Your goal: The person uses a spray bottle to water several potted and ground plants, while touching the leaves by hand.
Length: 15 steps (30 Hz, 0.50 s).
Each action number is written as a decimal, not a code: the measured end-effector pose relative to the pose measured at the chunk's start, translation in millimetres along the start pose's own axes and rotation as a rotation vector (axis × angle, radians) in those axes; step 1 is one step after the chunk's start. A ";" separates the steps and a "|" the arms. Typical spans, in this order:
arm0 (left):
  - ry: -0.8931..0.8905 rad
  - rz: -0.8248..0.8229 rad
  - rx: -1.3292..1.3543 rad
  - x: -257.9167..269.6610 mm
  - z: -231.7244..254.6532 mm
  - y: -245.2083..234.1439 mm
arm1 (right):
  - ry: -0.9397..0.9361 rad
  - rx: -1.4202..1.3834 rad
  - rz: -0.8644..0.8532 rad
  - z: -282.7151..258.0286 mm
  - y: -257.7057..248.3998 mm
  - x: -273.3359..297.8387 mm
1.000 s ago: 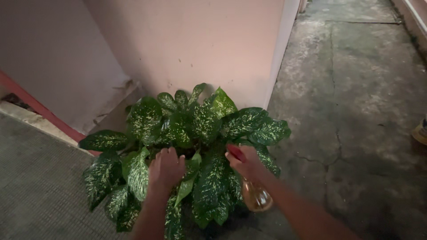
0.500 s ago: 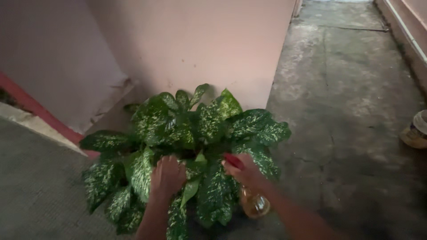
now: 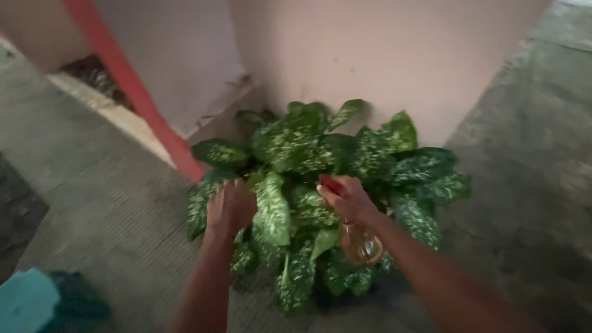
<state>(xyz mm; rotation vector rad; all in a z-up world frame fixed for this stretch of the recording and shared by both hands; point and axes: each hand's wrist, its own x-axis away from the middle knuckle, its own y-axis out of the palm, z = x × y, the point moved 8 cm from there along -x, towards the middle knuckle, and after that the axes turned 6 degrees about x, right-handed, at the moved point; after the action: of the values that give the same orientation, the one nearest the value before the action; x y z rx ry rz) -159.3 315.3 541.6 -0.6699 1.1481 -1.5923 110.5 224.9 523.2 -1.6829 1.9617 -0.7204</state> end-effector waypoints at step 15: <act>-0.490 0.154 -0.094 101.8 -272.0 -180.7 | -0.474 0.076 -0.255 -267.2 225.4 -68.6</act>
<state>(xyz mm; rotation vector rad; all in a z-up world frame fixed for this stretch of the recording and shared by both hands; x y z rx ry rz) -498.1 319.3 588.2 -0.9475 0.8861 -1.1612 -220.1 344.4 580.0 -1.8694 1.3973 -0.4201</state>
